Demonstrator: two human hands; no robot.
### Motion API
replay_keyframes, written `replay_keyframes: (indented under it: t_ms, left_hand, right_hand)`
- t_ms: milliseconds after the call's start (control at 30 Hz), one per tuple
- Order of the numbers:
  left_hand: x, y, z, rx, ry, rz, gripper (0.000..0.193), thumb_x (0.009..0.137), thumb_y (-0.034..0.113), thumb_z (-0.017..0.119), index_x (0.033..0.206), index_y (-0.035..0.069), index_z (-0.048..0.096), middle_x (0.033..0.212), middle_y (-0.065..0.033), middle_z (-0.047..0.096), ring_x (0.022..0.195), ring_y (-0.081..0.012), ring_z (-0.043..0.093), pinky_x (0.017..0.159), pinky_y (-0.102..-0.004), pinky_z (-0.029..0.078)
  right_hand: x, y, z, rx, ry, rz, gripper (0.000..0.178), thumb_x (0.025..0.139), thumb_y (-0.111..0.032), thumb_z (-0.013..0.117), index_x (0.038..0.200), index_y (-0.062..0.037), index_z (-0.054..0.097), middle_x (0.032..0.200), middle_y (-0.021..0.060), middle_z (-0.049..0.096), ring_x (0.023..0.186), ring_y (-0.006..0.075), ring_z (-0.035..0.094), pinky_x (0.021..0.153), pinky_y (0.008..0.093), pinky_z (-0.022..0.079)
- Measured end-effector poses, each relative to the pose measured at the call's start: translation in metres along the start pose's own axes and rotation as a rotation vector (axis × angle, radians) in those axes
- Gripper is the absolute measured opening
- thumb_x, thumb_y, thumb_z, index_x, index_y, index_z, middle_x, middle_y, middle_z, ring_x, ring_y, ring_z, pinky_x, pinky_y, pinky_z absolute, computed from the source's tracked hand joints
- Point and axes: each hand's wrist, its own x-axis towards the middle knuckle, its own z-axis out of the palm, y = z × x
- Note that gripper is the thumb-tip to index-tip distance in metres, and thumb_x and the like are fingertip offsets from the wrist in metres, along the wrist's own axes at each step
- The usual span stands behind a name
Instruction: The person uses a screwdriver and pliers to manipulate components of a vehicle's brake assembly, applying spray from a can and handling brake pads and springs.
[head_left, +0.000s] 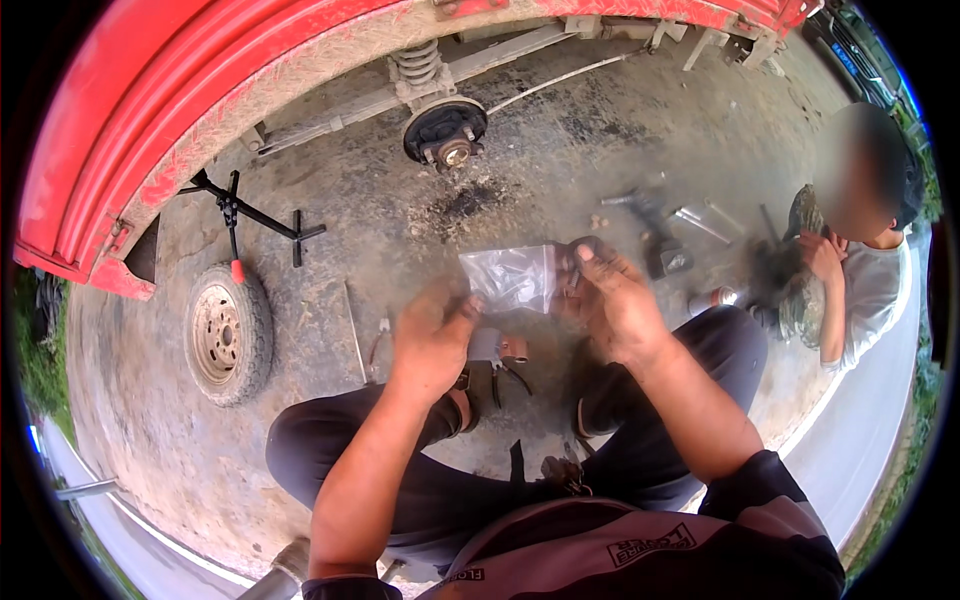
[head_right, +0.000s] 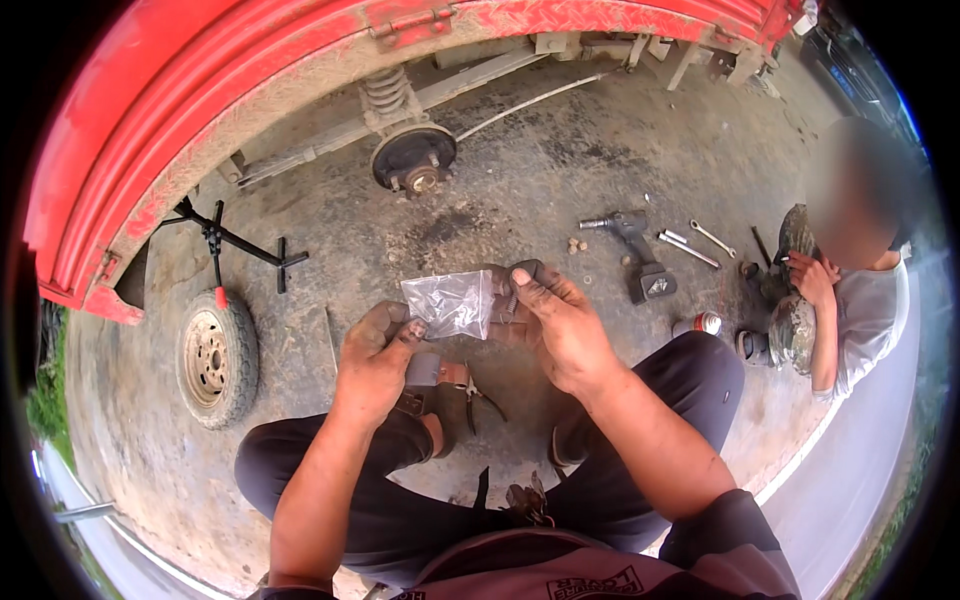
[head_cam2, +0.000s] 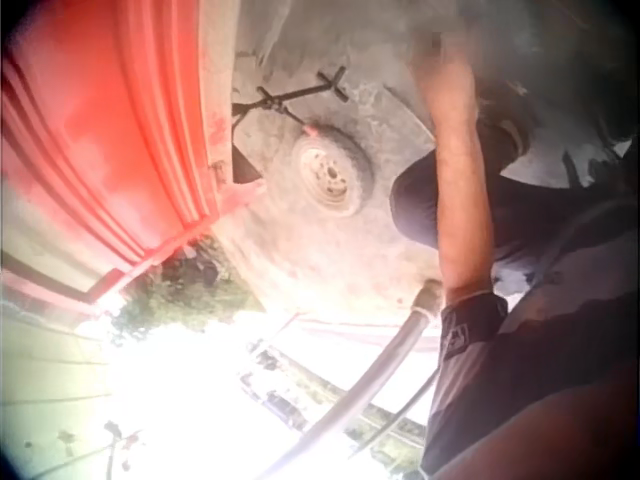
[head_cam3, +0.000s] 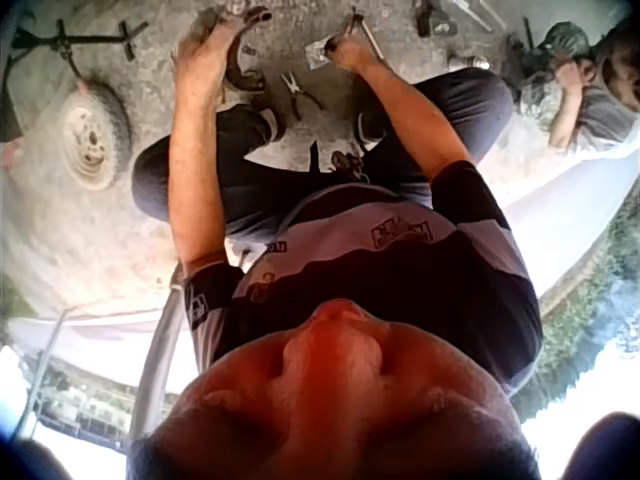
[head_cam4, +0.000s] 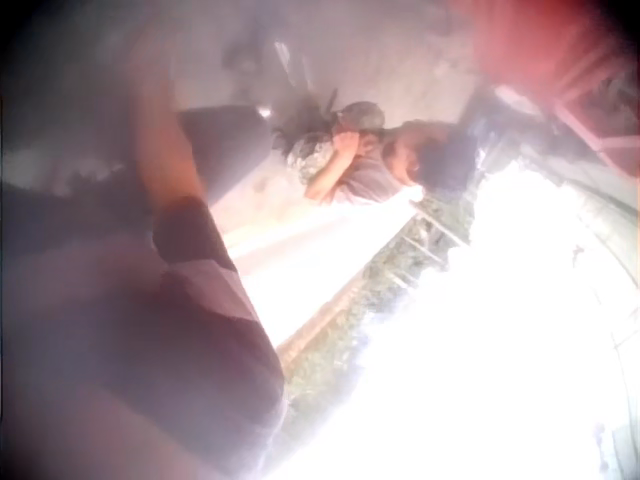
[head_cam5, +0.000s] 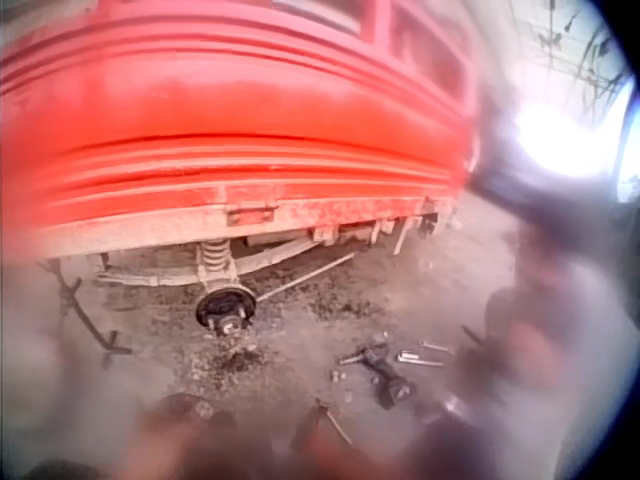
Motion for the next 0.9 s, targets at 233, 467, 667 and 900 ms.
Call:
replay_keyframes:
  t_ms: [233, 467, 667, 900]
  left_hand:
    - [-0.003, 0.018, 0.003, 0.223, -0.02, -0.04, 0.019, 0.097, 0.019, 0.065, 0.106, 0.002, 0.066, 0.099, -0.0212, 0.072, 0.092, -0.0387, 0.071, 0.081, -0.0429, 0.054]
    - [0.01, 0.028, -0.023, -0.173, 0.084, -0.171, 0.035, 0.102, 0.031, 0.064, 0.111, -0.003, 0.069, 0.092, -0.0115, 0.07, 0.086, -0.0172, 0.063, 0.078, -0.0353, 0.051]
    - [0.002, 0.044, -0.032, -0.127, -0.068, -0.049, 0.03, 0.09, 0.021, 0.081, 0.109, 0.0, 0.069, 0.093, -0.0021, 0.071, 0.085, -0.0082, 0.06, 0.077, -0.0243, 0.049]
    - [0.006, 0.038, -0.055, 0.218, 0.039, -0.091, 0.039, 0.084, 0.023, 0.065, 0.114, -0.002, 0.066, 0.099, -0.0219, 0.071, 0.093, -0.0362, 0.069, 0.085, -0.0414, 0.053]
  right_hand:
    - [-0.005, 0.012, 0.002, -0.59, -0.043, -0.017, 0.022, 0.102, -0.018, 0.069, 0.107, 0.0031, 0.071, 0.09, 0.0024, 0.07, 0.088, 0.008, 0.06, 0.078, 0.0289, 0.051]
    - [0.049, 0.063, -0.097, -1.576, 0.139, 0.019, 0.028, 0.094, -0.03, 0.074, 0.101, -0.0032, 0.077, 0.091, 0.0197, 0.075, 0.086, 0.0371, 0.072, 0.079, 0.0453, 0.056]
    - [0.046, 0.172, -0.148, -1.614, 0.133, 0.167, 0.028, 0.093, -0.031, 0.076, 0.101, -0.004, 0.078, 0.09, 0.0198, 0.075, 0.088, 0.0332, 0.073, 0.079, 0.0446, 0.057]
    - [0.057, 0.142, -0.138, -0.512, 0.336, 0.206, 0.032, 0.099, -0.026, 0.073, 0.117, 0.0001, 0.072, 0.1, 0.0072, 0.072, 0.091, 0.0181, 0.067, 0.079, 0.0356, 0.055]
